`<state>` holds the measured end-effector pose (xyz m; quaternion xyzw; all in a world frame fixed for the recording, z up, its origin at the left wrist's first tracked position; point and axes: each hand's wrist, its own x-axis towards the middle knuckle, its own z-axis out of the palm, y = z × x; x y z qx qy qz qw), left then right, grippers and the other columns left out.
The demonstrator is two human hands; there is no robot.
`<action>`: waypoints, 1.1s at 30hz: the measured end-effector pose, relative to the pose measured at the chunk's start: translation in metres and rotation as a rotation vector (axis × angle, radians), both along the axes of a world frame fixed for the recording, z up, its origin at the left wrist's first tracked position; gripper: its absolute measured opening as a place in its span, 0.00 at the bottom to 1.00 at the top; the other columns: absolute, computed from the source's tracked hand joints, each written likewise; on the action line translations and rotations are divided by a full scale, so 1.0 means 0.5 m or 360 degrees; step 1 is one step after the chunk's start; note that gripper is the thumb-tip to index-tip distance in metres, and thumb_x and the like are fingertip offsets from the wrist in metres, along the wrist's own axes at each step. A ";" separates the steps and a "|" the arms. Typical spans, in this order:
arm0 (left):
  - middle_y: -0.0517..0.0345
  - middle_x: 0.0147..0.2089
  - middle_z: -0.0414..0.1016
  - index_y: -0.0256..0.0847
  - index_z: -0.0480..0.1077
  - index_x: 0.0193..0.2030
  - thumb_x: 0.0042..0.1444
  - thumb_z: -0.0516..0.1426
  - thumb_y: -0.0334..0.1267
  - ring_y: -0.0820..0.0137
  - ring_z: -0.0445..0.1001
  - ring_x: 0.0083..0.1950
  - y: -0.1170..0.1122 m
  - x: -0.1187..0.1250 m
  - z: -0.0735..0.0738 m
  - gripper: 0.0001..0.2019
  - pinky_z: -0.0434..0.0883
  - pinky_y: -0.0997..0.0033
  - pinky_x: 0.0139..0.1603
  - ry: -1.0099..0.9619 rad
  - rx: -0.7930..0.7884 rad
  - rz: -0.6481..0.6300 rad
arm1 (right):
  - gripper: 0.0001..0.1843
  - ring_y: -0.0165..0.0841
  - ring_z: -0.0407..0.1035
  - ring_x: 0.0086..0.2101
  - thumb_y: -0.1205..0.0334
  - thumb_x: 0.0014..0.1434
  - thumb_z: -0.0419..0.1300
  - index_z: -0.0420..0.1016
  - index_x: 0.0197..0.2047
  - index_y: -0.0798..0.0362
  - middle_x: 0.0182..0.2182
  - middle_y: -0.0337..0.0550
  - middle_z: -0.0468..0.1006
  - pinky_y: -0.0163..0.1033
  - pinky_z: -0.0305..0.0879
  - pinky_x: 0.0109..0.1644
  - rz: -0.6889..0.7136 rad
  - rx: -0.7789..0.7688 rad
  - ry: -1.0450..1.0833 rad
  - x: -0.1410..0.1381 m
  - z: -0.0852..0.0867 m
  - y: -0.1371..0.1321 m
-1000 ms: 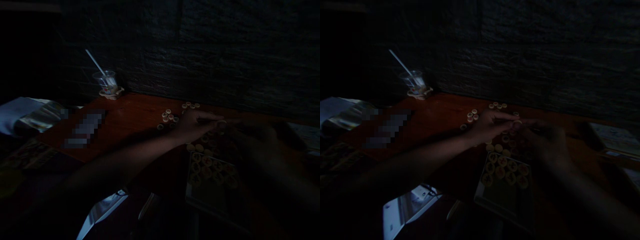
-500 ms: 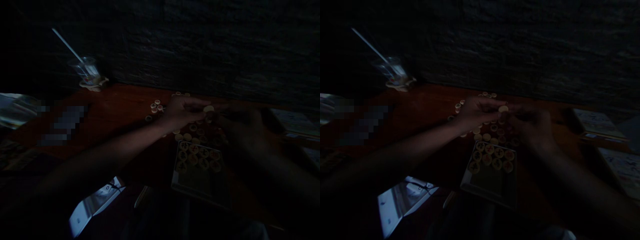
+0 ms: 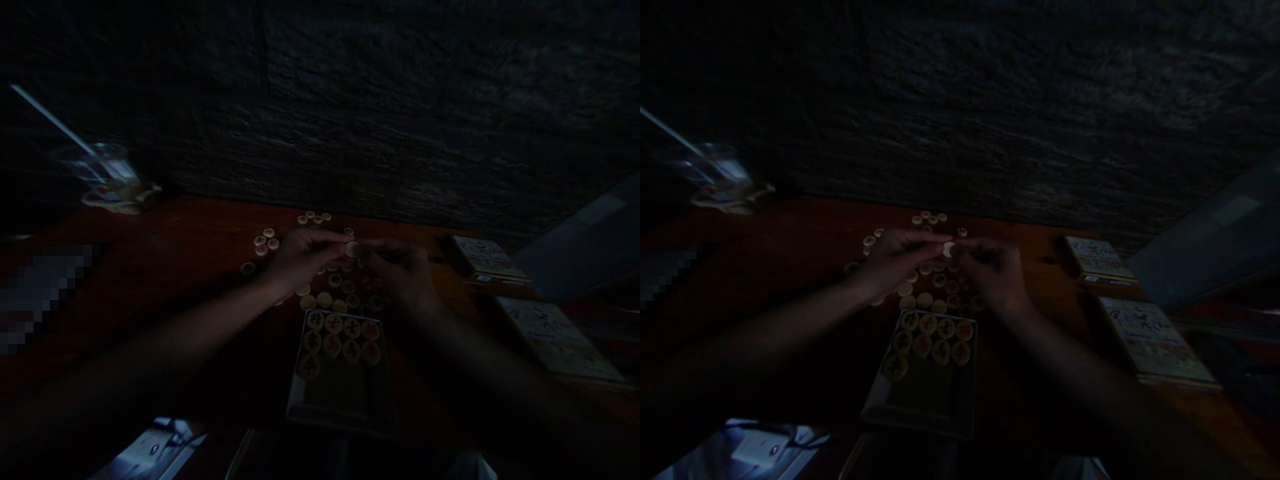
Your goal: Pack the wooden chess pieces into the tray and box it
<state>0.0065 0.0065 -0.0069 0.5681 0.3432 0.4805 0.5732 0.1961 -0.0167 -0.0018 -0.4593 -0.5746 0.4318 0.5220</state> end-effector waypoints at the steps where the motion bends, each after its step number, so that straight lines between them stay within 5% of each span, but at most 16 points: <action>1: 0.50 0.44 0.88 0.43 0.85 0.48 0.56 0.71 0.43 0.65 0.87 0.41 -0.003 0.000 0.000 0.14 0.82 0.63 0.49 0.0023 0.0016 0.0007 | 0.17 0.30 0.73 0.21 0.47 0.53 0.76 0.88 0.39 0.51 0.28 0.42 0.85 0.34 0.70 0.23 0.0000 -0.0006 0.0003 -0.001 -0.001 0.000; 14: 0.51 0.43 0.87 0.39 0.82 0.42 0.50 0.73 0.36 0.64 0.85 0.43 -0.015 0.009 0.001 0.13 0.80 0.66 0.46 0.0261 0.0406 0.0060 | 0.22 0.27 0.71 0.19 0.45 0.44 0.81 0.83 0.31 0.53 0.25 0.41 0.83 0.31 0.65 0.20 -0.0061 -0.0086 -0.0009 -0.012 0.001 -0.004; 24: 0.51 0.43 0.88 0.43 0.85 0.46 0.56 0.71 0.43 0.64 0.86 0.41 -0.008 -0.002 0.003 0.12 0.82 0.64 0.47 0.0035 -0.0062 0.0046 | 0.18 0.28 0.72 0.22 0.45 0.55 0.75 0.88 0.39 0.52 0.28 0.42 0.85 0.32 0.68 0.24 0.0061 -0.0080 -0.0036 -0.005 0.003 -0.002; 27: 0.51 0.45 0.88 0.45 0.85 0.48 0.56 0.71 0.42 0.64 0.86 0.43 -0.008 -0.004 0.001 0.13 0.82 0.65 0.47 0.0040 -0.0053 0.0063 | 0.19 0.29 0.76 0.25 0.50 0.52 0.78 0.87 0.43 0.51 0.33 0.42 0.87 0.32 0.72 0.27 0.0081 -0.0038 -0.0022 -0.004 0.001 -0.002; 33: 0.48 0.56 0.85 0.42 0.84 0.50 0.52 0.73 0.37 0.61 0.85 0.54 -0.015 0.000 -0.001 0.18 0.80 0.59 0.58 0.0035 0.0147 -0.0056 | 0.17 0.31 0.76 0.24 0.50 0.48 0.80 0.85 0.35 0.51 0.29 0.42 0.86 0.34 0.72 0.26 0.0013 -0.0045 0.0020 -0.006 0.006 -0.005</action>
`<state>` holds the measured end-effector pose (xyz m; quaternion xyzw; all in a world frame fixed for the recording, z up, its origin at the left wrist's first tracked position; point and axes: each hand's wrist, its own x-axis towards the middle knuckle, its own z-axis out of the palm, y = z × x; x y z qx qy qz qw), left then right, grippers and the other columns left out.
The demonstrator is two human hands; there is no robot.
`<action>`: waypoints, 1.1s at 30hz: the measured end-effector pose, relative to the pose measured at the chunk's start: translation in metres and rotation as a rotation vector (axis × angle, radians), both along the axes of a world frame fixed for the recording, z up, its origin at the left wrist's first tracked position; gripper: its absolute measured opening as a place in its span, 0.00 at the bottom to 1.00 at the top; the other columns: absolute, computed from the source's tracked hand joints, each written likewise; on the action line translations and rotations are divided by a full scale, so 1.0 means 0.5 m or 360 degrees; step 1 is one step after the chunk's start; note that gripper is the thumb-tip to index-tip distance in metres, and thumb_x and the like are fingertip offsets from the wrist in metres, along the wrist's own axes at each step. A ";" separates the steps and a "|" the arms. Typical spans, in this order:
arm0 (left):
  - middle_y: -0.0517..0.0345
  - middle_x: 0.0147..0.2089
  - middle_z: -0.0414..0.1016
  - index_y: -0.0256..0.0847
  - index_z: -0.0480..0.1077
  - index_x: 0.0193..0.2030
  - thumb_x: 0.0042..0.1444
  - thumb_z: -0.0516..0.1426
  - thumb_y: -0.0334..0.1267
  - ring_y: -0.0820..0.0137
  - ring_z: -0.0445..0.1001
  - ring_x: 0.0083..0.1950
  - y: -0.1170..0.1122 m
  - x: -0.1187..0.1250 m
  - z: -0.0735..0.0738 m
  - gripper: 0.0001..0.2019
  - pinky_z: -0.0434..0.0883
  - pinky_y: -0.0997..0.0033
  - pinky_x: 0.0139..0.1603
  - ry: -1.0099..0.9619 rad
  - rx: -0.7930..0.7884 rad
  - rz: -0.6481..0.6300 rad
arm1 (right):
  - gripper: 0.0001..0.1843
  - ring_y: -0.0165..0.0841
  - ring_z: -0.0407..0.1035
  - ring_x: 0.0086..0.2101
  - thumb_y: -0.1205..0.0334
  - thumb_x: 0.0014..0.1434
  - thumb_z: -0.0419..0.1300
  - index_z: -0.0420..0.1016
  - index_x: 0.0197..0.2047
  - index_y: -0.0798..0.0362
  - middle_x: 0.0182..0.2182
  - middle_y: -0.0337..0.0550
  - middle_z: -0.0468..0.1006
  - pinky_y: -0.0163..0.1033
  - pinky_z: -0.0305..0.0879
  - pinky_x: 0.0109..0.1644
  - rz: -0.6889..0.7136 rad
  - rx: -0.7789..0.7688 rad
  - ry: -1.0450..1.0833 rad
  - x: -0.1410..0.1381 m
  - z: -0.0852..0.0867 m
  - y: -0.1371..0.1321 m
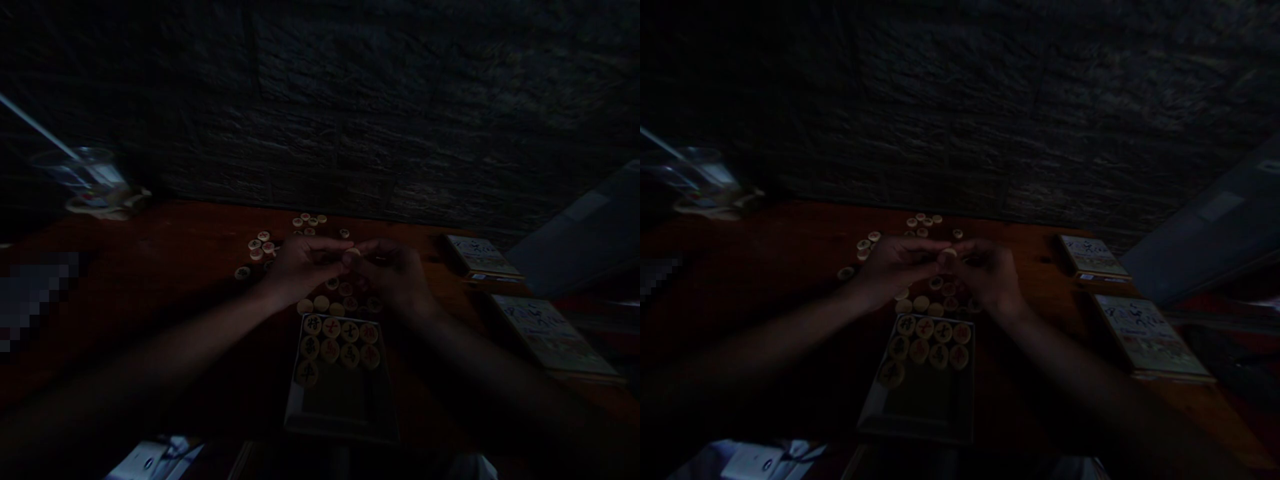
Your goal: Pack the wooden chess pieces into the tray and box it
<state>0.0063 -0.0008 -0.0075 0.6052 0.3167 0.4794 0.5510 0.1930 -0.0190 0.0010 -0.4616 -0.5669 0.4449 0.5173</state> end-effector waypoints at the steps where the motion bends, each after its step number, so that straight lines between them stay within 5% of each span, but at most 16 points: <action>1: 0.48 0.56 0.85 0.42 0.84 0.50 0.51 0.73 0.36 0.61 0.85 0.54 -0.001 0.001 0.001 0.18 0.79 0.59 0.59 -0.0009 0.0007 -0.0003 | 0.17 0.30 0.75 0.23 0.49 0.48 0.79 0.85 0.35 0.52 0.28 0.42 0.85 0.34 0.72 0.25 0.0001 0.0002 0.0012 -0.001 0.000 0.000; 6: 0.52 0.47 0.88 0.42 0.84 0.48 0.53 0.73 0.35 0.66 0.86 0.44 0.004 0.001 0.002 0.14 0.81 0.63 0.53 -0.0221 -0.0249 -0.0043 | 0.16 0.31 0.76 0.24 0.50 0.51 0.78 0.87 0.36 0.51 0.29 0.42 0.86 0.33 0.71 0.26 -0.0047 0.0203 -0.0076 0.003 -0.008 0.002; 16: 0.48 0.45 0.87 0.36 0.84 0.44 0.62 0.68 0.37 0.66 0.85 0.46 0.017 -0.003 -0.001 0.07 0.81 0.67 0.52 -0.0393 -0.0488 -0.0294 | 0.12 0.34 0.81 0.35 0.61 0.65 0.68 0.87 0.51 0.48 0.42 0.44 0.88 0.38 0.77 0.37 -0.0090 0.0922 -0.0807 0.027 -0.010 -0.003; 20: 0.47 0.49 0.86 0.35 0.85 0.46 0.61 0.67 0.30 0.66 0.85 0.47 0.018 -0.005 0.005 0.07 0.80 0.65 0.56 -0.0442 -0.0525 -0.0253 | 0.11 0.37 0.82 0.43 0.61 0.66 0.67 0.86 0.51 0.47 0.48 0.45 0.88 0.40 0.78 0.40 -0.0054 0.0981 -0.0835 0.027 -0.005 -0.002; 27: 0.47 0.53 0.85 0.38 0.84 0.50 0.57 0.70 0.32 0.66 0.85 0.47 0.014 -0.002 0.008 0.14 0.80 0.63 0.56 -0.0419 -0.0467 -0.0217 | 0.14 0.30 0.76 0.30 0.63 0.64 0.69 0.84 0.52 0.52 0.40 0.45 0.84 0.36 0.73 0.34 -0.0089 0.1010 -0.0916 0.031 0.000 0.000; 33: 0.48 0.43 0.86 0.34 0.83 0.43 0.59 0.69 0.34 0.67 0.86 0.41 0.021 -0.008 0.011 0.07 0.81 0.65 0.50 -0.0340 -0.0468 -0.0208 | 0.17 0.31 0.76 0.32 0.66 0.65 0.65 0.83 0.57 0.52 0.40 0.45 0.84 0.35 0.72 0.34 0.0078 0.1069 -0.0991 0.036 0.007 0.003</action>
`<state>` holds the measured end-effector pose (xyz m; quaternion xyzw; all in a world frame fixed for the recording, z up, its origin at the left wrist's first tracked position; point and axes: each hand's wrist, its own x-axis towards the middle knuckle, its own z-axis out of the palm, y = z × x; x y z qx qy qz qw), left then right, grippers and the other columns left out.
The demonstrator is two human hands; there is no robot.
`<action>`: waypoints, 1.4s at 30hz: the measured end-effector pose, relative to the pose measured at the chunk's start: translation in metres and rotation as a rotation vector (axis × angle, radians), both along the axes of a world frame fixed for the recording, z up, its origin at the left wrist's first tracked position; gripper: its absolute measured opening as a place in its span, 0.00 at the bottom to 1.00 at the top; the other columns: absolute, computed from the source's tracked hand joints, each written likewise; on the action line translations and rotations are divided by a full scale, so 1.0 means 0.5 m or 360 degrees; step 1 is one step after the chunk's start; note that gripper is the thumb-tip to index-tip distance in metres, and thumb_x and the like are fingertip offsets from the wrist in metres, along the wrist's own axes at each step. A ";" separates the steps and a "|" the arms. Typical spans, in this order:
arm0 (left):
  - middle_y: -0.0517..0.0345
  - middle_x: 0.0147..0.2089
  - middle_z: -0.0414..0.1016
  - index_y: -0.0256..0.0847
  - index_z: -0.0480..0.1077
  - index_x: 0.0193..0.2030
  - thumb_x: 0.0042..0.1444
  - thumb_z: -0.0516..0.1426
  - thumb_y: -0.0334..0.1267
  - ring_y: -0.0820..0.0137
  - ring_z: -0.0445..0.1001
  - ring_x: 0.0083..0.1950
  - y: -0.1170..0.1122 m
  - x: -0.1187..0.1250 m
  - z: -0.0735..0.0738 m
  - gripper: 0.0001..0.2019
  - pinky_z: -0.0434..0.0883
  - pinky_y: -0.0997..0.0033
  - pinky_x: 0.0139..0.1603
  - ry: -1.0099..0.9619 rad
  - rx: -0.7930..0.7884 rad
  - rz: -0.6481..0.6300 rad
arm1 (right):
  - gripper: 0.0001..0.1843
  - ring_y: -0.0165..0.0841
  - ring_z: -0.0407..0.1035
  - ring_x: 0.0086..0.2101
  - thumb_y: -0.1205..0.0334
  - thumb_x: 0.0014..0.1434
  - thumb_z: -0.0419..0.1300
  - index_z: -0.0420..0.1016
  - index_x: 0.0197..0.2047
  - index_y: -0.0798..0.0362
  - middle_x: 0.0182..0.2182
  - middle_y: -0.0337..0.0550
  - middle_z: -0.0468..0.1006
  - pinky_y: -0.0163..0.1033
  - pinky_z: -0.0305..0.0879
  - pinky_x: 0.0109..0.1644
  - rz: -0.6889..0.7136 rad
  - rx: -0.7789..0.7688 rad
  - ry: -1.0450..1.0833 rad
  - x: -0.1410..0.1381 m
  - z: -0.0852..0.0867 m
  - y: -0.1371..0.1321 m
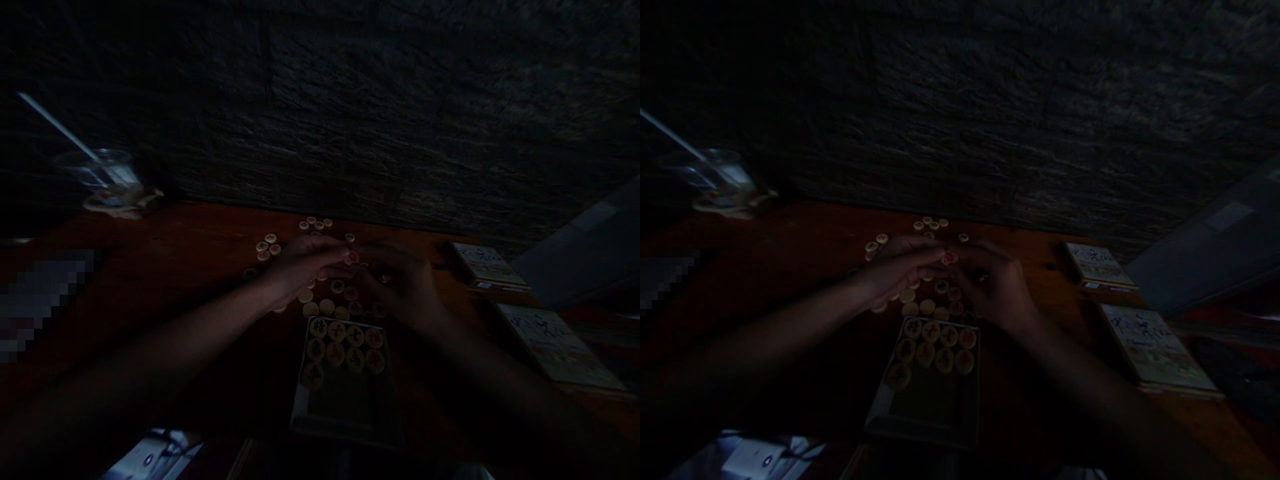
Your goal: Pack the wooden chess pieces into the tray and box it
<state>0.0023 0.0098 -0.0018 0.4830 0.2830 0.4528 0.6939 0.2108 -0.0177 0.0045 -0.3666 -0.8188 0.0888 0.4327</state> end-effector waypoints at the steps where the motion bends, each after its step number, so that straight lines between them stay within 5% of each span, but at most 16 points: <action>1: 0.49 0.41 0.86 0.33 0.83 0.42 0.58 0.69 0.32 0.68 0.86 0.39 0.001 0.000 0.002 0.06 0.81 0.67 0.48 -0.0002 -0.0027 0.0030 | 0.17 0.31 0.76 0.31 0.66 0.65 0.65 0.83 0.57 0.52 0.39 0.44 0.84 0.36 0.72 0.34 -0.0007 -0.0009 -0.0017 0.000 0.001 0.000; 12: 0.50 0.39 0.86 0.33 0.78 0.39 0.54 0.67 0.23 0.68 0.85 0.39 -0.006 0.007 0.014 0.07 0.81 0.66 0.50 -0.0114 -0.0173 0.0013 | 0.10 0.34 0.77 0.31 0.60 0.63 0.69 0.86 0.47 0.51 0.35 0.45 0.85 0.38 0.73 0.34 -0.0175 0.0095 -0.0059 -0.008 0.010 -0.011; 14: 0.49 0.37 0.85 0.33 0.79 0.39 0.58 0.65 0.28 0.66 0.85 0.38 -0.001 0.001 0.016 0.02 0.81 0.65 0.48 -0.0102 -0.0141 0.0068 | 0.12 0.34 0.77 0.31 0.59 0.62 0.70 0.86 0.48 0.51 0.35 0.44 0.85 0.38 0.73 0.34 -0.0213 0.0019 -0.0063 -0.006 0.018 -0.013; 17: 0.50 0.35 0.83 0.33 0.78 0.37 0.62 0.61 0.37 0.66 0.83 0.36 0.012 -0.008 0.013 0.08 0.80 0.65 0.44 -0.0070 -0.0082 0.0215 | 0.13 0.34 0.78 0.31 0.59 0.60 0.71 0.86 0.48 0.52 0.37 0.44 0.87 0.37 0.73 0.34 -0.0189 -0.0163 -0.0025 -0.003 0.043 -0.021; 25: 0.53 0.33 0.82 0.36 0.78 0.35 0.60 0.60 0.42 0.70 0.80 0.31 0.015 -0.011 0.006 0.11 0.74 0.74 0.32 0.0101 0.0031 0.0294 | 0.08 0.31 0.78 0.29 0.66 0.59 0.69 0.87 0.43 0.47 0.37 0.39 0.87 0.33 0.72 0.29 0.0115 -0.0516 -0.0321 -0.010 0.109 -0.143; 31: 0.51 0.34 0.83 0.36 0.78 0.34 0.57 0.61 0.42 0.71 0.78 0.29 0.005 -0.007 0.012 0.10 0.74 0.73 0.32 0.0147 0.0113 0.0207 | 0.14 0.33 0.83 0.34 0.74 0.59 0.68 0.86 0.44 0.46 0.39 0.39 0.89 0.33 0.78 0.36 0.0245 -0.0479 -0.0441 -0.028 0.080 -0.221; 37: 0.53 0.31 0.82 0.36 0.79 0.33 0.57 0.61 0.42 0.71 0.77 0.28 0.007 -0.009 0.011 0.10 0.72 0.74 0.29 0.0096 0.0116 0.0207 | 0.23 0.35 0.85 0.41 0.80 0.59 0.65 0.85 0.50 0.46 0.46 0.40 0.89 0.34 0.80 0.45 0.0345 -0.0386 -0.0677 -0.022 0.031 -0.237; 42: 0.53 0.32 0.83 0.36 0.78 0.34 0.58 0.60 0.43 0.71 0.78 0.29 0.009 -0.009 0.008 0.11 0.72 0.74 0.30 0.0125 0.0120 0.0205 | 0.27 0.38 0.85 0.46 0.83 0.58 0.63 0.85 0.52 0.44 0.50 0.41 0.88 0.38 0.82 0.50 0.0367 -0.0317 -0.0878 -0.035 0.026 -0.245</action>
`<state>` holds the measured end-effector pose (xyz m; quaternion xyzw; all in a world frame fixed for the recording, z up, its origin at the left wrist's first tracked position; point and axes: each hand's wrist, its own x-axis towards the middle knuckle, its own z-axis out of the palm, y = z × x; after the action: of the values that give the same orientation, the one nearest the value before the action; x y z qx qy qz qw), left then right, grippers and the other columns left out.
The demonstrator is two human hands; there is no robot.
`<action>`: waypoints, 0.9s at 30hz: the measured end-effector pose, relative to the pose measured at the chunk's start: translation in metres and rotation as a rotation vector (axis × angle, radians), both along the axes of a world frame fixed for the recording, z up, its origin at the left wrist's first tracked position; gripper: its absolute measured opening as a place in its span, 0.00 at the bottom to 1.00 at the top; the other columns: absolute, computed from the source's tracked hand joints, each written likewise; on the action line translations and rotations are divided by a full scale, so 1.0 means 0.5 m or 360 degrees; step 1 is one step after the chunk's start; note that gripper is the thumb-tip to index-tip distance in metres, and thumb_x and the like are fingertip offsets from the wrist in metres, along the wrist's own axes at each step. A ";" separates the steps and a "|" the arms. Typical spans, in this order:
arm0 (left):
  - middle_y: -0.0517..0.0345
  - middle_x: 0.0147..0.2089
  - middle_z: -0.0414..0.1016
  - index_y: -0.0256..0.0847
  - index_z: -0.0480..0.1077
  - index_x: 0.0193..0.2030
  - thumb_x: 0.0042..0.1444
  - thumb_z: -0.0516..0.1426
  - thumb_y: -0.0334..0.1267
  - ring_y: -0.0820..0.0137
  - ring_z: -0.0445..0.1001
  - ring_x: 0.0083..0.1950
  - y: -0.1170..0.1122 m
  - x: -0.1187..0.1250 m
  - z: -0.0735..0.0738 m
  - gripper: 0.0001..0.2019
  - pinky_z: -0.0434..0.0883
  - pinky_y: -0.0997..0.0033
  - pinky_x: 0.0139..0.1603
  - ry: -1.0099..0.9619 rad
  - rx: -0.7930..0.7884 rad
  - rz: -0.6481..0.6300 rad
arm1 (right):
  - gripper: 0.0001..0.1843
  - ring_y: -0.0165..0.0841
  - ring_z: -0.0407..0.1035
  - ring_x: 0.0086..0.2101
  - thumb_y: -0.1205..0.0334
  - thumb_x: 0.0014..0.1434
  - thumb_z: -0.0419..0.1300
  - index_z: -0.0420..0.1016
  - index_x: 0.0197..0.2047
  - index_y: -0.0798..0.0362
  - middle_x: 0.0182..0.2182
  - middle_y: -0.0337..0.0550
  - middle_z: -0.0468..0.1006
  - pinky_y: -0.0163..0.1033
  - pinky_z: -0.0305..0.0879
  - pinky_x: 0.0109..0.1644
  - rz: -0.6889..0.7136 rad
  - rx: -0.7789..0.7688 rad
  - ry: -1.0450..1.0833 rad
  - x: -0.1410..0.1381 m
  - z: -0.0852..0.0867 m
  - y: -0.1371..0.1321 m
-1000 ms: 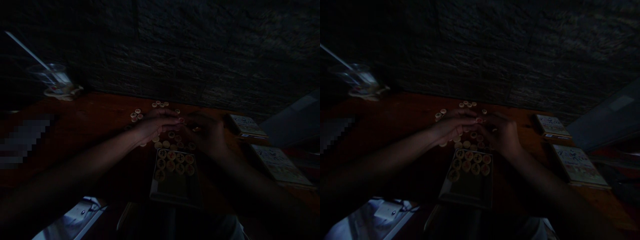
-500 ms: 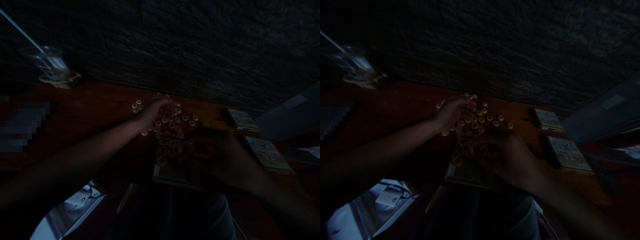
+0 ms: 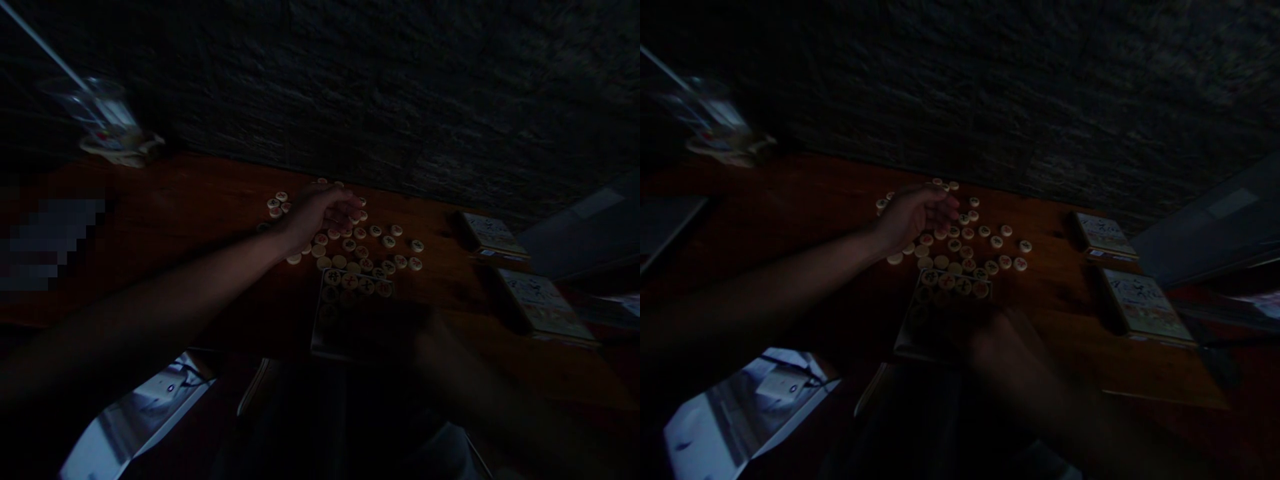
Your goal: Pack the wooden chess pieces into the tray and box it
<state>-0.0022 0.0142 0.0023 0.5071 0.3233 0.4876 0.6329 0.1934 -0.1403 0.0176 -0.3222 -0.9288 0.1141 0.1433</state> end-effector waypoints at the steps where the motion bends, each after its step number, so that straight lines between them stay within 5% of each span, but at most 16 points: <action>1: 0.53 0.32 0.83 0.37 0.78 0.34 0.58 0.60 0.43 0.71 0.78 0.29 0.000 0.000 0.000 0.11 0.72 0.74 0.30 0.0010 -0.0004 0.0004 | 0.27 0.40 0.84 0.47 0.83 0.58 0.63 0.85 0.52 0.44 0.50 0.42 0.88 0.39 0.82 0.50 0.0001 0.0037 -0.0020 -0.003 0.001 -0.001; 7: 0.52 0.33 0.82 0.36 0.78 0.34 0.60 0.59 0.43 0.71 0.77 0.28 0.000 0.000 0.001 0.12 0.72 0.72 0.31 0.0020 -0.0014 -0.0009 | 0.21 0.41 0.85 0.41 0.80 0.59 0.63 0.86 0.48 0.49 0.49 0.47 0.88 0.39 0.83 0.40 -0.0013 0.0155 -0.0088 -0.011 0.004 -0.002; 16: 0.52 0.34 0.83 0.37 0.78 0.37 0.60 0.59 0.44 0.68 0.79 0.30 0.005 -0.003 -0.001 0.12 0.74 0.69 0.34 0.0034 -0.0030 0.0012 | 0.26 0.41 0.85 0.44 0.79 0.61 0.64 0.85 0.55 0.43 0.54 0.44 0.86 0.40 0.82 0.47 -0.0067 0.0090 -0.0018 -0.011 0.004 0.001; 27: 0.52 0.34 0.83 0.38 0.78 0.37 0.60 0.59 0.48 0.68 0.79 0.31 0.014 -0.012 -0.004 0.14 0.74 0.70 0.34 0.0034 -0.0001 0.0097 | 0.21 0.36 0.85 0.41 0.77 0.63 0.64 0.85 0.52 0.44 0.48 0.41 0.88 0.36 0.82 0.41 -0.0039 0.0128 0.0063 -0.002 0.014 0.003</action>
<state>-0.0080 0.0210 0.0003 0.5021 0.3453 0.5012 0.6144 0.1923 -0.1386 0.0249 -0.3251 -0.9256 0.0813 0.1759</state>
